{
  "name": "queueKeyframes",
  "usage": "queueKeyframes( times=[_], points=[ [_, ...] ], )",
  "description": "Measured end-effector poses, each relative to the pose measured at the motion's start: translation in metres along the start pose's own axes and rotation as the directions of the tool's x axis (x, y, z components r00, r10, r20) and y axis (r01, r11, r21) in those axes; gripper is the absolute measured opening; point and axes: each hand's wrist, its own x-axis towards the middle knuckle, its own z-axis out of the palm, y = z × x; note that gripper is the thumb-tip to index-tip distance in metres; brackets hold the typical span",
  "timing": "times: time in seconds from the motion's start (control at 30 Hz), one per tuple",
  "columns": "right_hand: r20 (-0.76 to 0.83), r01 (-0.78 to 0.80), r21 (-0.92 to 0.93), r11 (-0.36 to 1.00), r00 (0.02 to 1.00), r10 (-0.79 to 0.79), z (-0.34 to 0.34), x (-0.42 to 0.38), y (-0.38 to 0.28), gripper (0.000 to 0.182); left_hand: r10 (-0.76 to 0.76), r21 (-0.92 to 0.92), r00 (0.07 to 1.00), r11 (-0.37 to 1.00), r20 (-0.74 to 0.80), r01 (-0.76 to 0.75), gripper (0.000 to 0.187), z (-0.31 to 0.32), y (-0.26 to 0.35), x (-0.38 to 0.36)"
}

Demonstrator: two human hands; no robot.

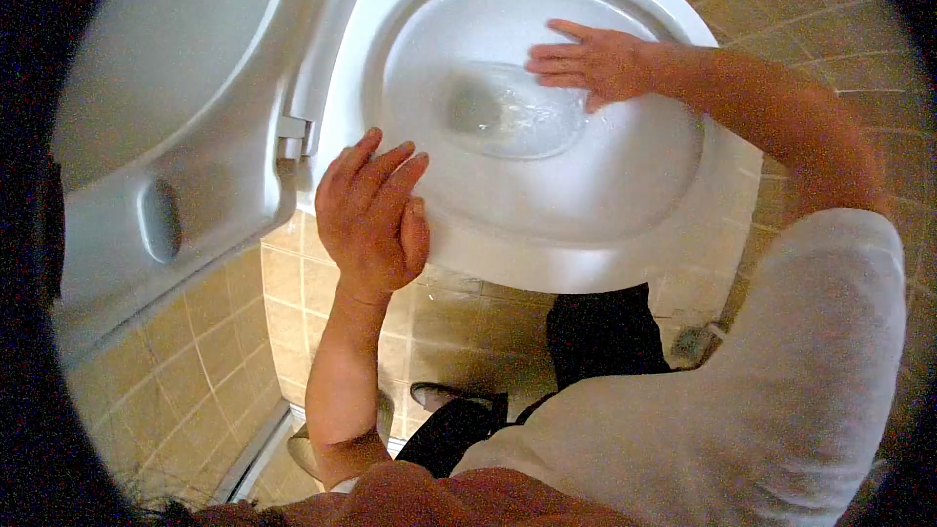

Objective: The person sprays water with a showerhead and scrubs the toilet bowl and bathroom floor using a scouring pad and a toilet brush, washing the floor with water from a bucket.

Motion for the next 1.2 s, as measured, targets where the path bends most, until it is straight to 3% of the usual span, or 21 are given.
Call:
queueKeyframes(
  times=[0.03, 0.1, 0.27, 0.3, 0.37, 0.47, 0.5, 0.57, 0.63, 0.73, 0.9, 0.97, 1.03, 1.1, 1.13, 1.2],
  points=[
    [0.012, -0.004, -0.005, 1.0, 1.0, 0.004, 0.0, 0.007, 0.005, 0.075, 0.001, -0.01, 1.0, 1.0, -0.01, -0.001, 0.026, 0.001, 0.0, 0.0],
    [-0.15, 0.027, 0.067, 0.997, 0.988, -0.016, 0.004, 0.02, 0.007, 0.076, 0.019, -0.004, 1.0, 1.0, -0.025, -0.019, 0.026, 0.001, -0.001, 0.0],
    [-0.045, -0.132, 0.092, 0.987, 0.99, 0.136, 0.012, 0.012, -0.038, 0.064, 0.014, -0.003, 0.996, 1.0, -0.087, -0.014, 0.02, 0.006, 0.0, -0.004],
    [0.145, -0.162, 0.101, 0.982, 0.979, 0.147, 0.002, 0.005, -0.055, 0.06, 0.017, -0.002, 0.996, 1.0, -0.091, -0.017, 0.02, 0.006, 0.001, -0.005],
    [0.254, -0.238, 0.388, 0.89, 0.956, 0.145, 0.002, -0.017, -0.081, 0.058, -0.012, 0.003, 0.996, 1.0, -0.087, 0.012, 0.019, 0.005, 0.004, -0.007],
    [0.35, -0.274, 0.45, 0.85, 0.93, 0.114, -0.016, -0.026, -0.084, 0.058, -0.019, 0.035, 0.994, 0.999, -0.11, 0.023, 0.019, 0.007, 0.006, -0.008],
    [0.35, -0.28, 0.448, 0.849, 0.929, 0.122, -0.012, -0.026, -0.08, 0.058, -0.012, 0.034, 0.994, 0.999, -0.113, 0.016, 0.019, 0.005, 0.008, -0.008],
    [0.146, -0.172, 0.157, 0.973, 0.978, 0.149, 0.006, -0.017, -0.057, 0.06, -0.023, 0.065, 0.996, 0.997, -0.087, 0.028, 0.023, 0.005, 0.011, -0.008],
    [0.025, -0.135, 0.003, 0.991, 0.991, 0.135, 0.005, 0.007, -0.035, 0.065, -0.024, 0.072, 0.995, 0.997, -0.095, 0.031, 0.023, 0.005, 0.011, -0.008],
    [-0.033, -0.123, -0.065, 0.99, 0.992, 0.121, -0.006, 0.043, -0.011, 0.073, -0.029, 0.08, 0.995, 0.996, -0.096, 0.037, 0.021, 0.008, 0.009, -0.007],
    [-0.071, -0.159, -0.024, 0.987, 0.985, 0.157, 0.006, 0.037, -0.024, 0.07, -0.015, 0.095, 0.991, 0.995, -0.132, 0.028, 0.019, 0.01, 0.008, -0.008],
    [0.109, -0.219, 0.08, 0.972, 0.972, 0.21, 0.006, 0.025, -0.048, 0.066, -0.029, 0.086, 0.991, 0.995, -0.128, 0.041, 0.019, 0.008, 0.008, -0.007],
    [0.332, -0.216, 0.322, 0.922, 0.938, 0.104, -0.01, 0.008, -0.074, 0.064, -0.053, 0.068, 0.99, 0.996, -0.127, 0.062, 0.019, 0.006, 0.007, -0.007],
    [0.392, -0.259, 0.517, 0.816, 0.919, 0.043, -0.024, -0.008, -0.097, 0.064, -0.073, 0.062, 0.995, 0.995, -0.068, 0.077, 0.024, 0.004, 0.009, -0.009],
    [0.4, -0.268, 0.521, 0.811, 0.916, 0.046, -0.037, -0.012, -0.104, 0.064, -0.071, 0.051, 0.995, 0.996, -0.065, 0.074, 0.024, 0.004, 0.01, -0.009],
    [0.406, -0.273, 0.706, 0.653, 0.912, -0.058, -0.058, -0.015, -0.109, 0.06, -0.064, 0.056, 0.996, 0.996, -0.056, 0.067, 0.025, 0.004, 0.01, -0.006]
  ],
)
